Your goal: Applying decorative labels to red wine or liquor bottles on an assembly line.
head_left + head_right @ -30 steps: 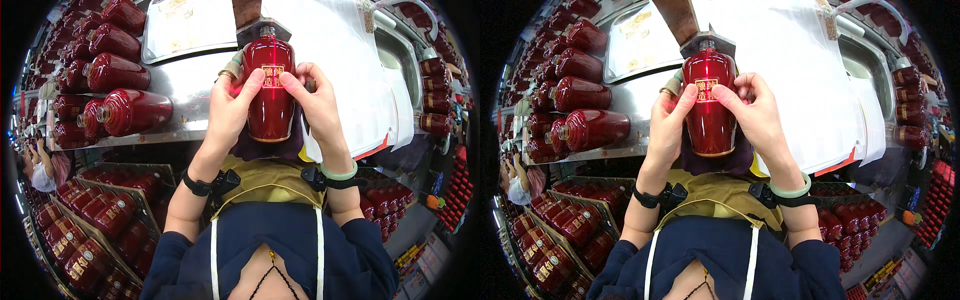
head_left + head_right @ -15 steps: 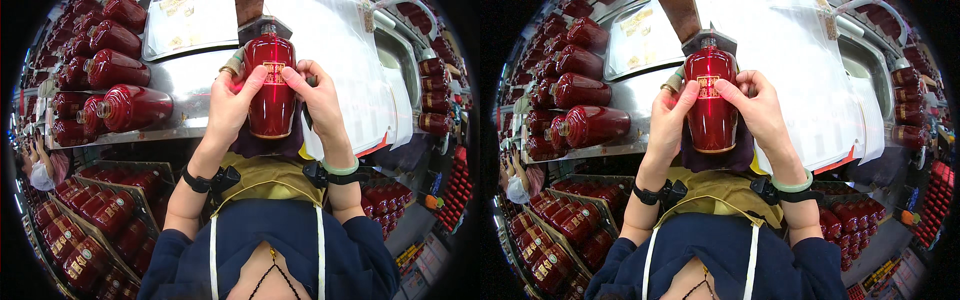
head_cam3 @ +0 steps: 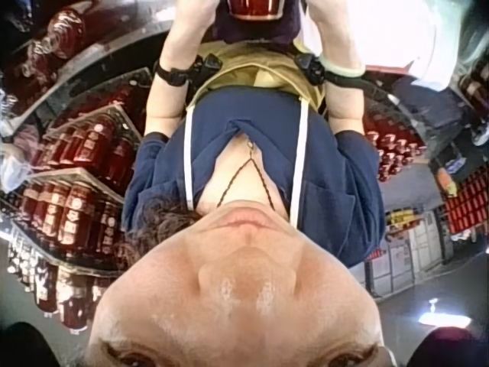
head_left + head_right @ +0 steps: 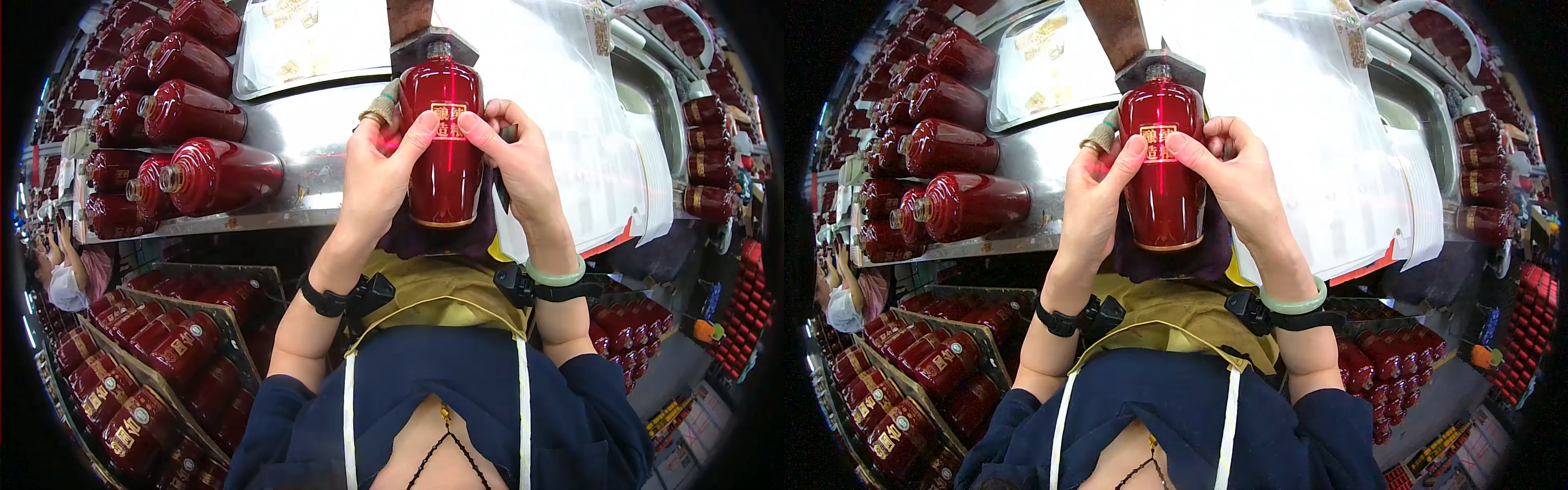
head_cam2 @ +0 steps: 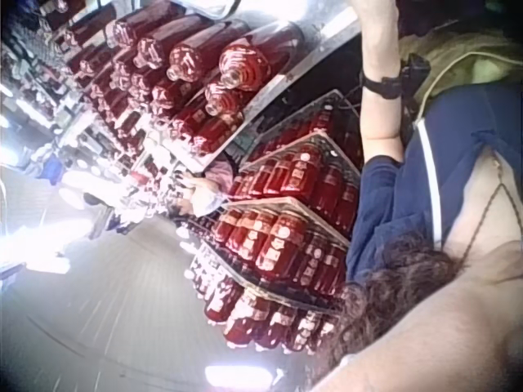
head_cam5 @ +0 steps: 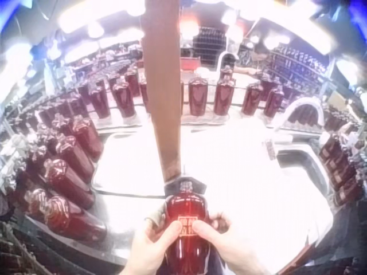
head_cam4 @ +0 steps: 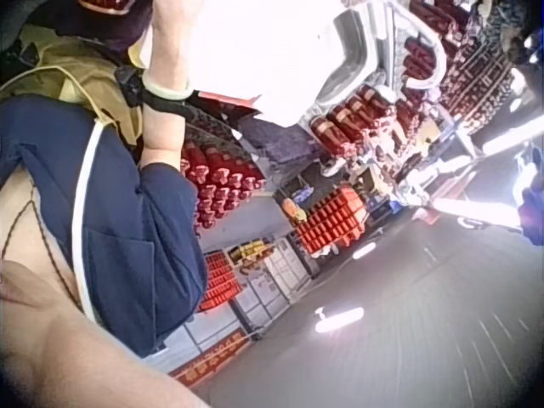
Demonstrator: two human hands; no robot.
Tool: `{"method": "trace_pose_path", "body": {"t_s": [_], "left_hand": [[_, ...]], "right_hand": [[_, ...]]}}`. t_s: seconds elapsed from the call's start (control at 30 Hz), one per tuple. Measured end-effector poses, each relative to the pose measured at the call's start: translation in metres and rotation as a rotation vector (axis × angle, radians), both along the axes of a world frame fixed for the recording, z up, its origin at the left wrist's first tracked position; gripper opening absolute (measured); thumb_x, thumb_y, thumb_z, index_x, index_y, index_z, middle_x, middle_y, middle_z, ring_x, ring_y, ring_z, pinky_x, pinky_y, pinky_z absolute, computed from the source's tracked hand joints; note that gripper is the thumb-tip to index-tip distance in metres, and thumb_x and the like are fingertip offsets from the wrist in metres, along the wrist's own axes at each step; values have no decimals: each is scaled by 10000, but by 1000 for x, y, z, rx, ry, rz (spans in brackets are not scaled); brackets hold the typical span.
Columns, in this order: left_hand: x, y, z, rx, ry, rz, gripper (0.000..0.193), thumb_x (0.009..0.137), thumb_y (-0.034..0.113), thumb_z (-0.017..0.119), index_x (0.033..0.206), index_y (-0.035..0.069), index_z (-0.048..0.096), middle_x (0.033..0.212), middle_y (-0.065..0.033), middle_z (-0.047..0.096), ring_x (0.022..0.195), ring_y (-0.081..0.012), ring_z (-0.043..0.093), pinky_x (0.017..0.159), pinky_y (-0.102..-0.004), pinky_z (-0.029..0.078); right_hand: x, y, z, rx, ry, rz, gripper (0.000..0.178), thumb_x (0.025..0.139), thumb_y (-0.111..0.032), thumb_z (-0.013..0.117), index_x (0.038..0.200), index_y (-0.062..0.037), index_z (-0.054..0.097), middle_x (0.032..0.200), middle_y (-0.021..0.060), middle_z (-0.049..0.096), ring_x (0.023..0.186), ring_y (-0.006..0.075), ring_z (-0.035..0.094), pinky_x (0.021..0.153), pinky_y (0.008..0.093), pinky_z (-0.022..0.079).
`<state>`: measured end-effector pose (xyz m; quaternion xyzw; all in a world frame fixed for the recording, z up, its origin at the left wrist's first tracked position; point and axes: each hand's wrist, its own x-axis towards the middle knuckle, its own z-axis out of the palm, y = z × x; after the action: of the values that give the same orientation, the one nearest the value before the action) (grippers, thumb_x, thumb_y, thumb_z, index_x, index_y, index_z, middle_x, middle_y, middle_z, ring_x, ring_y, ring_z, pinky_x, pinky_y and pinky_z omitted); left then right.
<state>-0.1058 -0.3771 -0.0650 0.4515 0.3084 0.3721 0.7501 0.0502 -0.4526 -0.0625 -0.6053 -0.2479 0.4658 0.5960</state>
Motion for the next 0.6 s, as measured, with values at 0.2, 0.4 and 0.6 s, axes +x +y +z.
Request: {"method": "trace_pose_path", "body": {"t_s": [0.2, 0.4, 0.6], "left_hand": [[0, 1, -3, 3, 7, 5, 549, 1000, 168, 701, 1450, -53, 479, 1283, -145, 660, 1126, -164, 654, 981, -316, 545], [-10, 9, -1, -160, -52, -54, 442, 1078, 316, 569, 1403, 16, 556, 1229, -73, 683, 1092, -119, 652, 958, -289, 534], [4, 7, -6, -39, -22, 20, 578, 997, 250, 708, 1445, -42, 487, 1281, -135, 665, 1138, -156, 647, 984, -307, 538]], "right_hand": [[1, 1, -3, 2, -5, 1, 366, 870, -267, 863, 997, -25, 620, 811, -60, 514, 736, 30, 496, 653, 191, 430], [10, 0, 4, -35, 125, 55, 342, 897, -305, 839, 996, -45, 640, 780, -80, 531, 705, 9, 487, 624, 182, 388], [7, 2, 3, -17, 20, 78, 359, 878, -296, 852, 1006, -35, 643, 796, -70, 531, 717, 19, 477, 635, 182, 391]]}}
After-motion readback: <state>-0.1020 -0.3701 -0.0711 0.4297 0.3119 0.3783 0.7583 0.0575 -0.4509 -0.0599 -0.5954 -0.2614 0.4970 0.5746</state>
